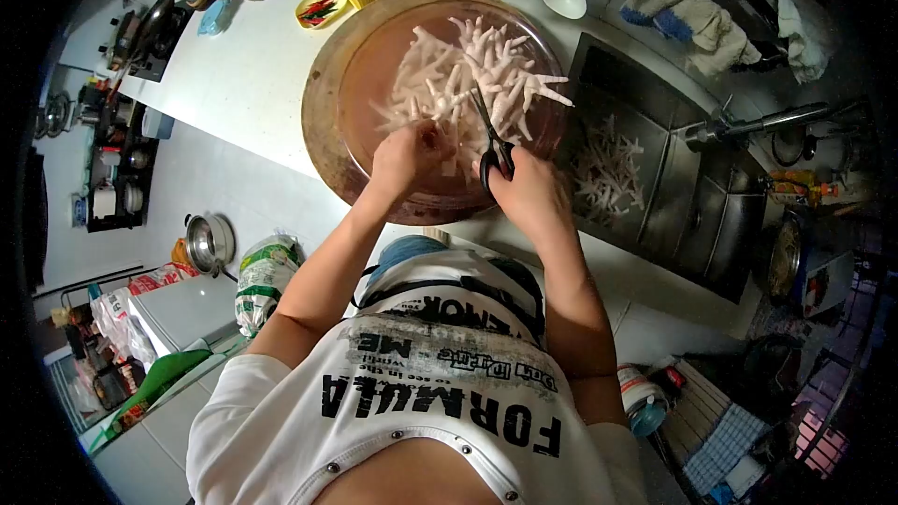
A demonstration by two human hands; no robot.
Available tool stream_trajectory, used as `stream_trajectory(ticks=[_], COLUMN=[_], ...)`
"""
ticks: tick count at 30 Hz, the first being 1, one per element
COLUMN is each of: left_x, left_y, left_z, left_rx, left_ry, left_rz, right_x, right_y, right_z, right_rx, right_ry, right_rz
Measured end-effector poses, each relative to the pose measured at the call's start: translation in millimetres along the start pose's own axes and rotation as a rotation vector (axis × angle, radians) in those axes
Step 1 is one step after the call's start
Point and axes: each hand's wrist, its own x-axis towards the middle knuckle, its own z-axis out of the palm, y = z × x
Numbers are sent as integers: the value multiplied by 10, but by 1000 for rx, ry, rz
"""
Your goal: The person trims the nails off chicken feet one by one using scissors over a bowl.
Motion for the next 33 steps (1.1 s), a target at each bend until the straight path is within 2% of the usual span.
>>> stream_trajectory(ticks=[4, 6, 7, 9, 10, 12, 13, 15, 16, 18, 24, 28, 30, 31, 33], left_x=[54, 77, 71, 41, 33, 35, 33, 23, 14, -1, 54, 66, 69, 68, 74], left_y=[13, 7, 34, 105, 104, 103, 107, 133, 148, 175, 122, 102, 150, 139, 37], left_z=[31, 21, -4, -60, -58, -53, -60, -104, -145, -254, -381, -274, -250, -197, -16], left_rx=[-35, -449, -450, -790, -792, -674, -676, -563, -563, -347, -199, -251, -337, -338, -717], left_ry=[37, -4, -3, -96, -93, -1, 0, 44, 46, 14, -120, -139, -135, -135, 60], left_rz=[52, 32, 32, -70, -71, 152, 151, 298, 296, 320, 386, 326, 182, 182, 96], right_x=[-29, -18, -14, -1, 10, 39, 42, 47, 47, 45, 99, 91, 56, 47, 26], right_y=[4, 3, -7, -33, -45, -67, -71, -69, -66, -55, 110, 206, 195, 192, 185], right_z=[-7, -10, -14, -26, -27, -39, -46, -61, -68, -87, -94, -54, -33, -30, -29], right_rx=[-12, -75, -75, -128, -131, -145, -148, -204, -205, -246, -282, -173, -76, -77, 20], right_ry=[-26, -46, -46, -43, -45, -10, -11, 56, 54, 32, -15, -33, -91, -91, -81], right_rz=[-29, -65, -66, -112, -114, -191, -191, -282, -283, -331, -387, -334, -183, -183, -84])
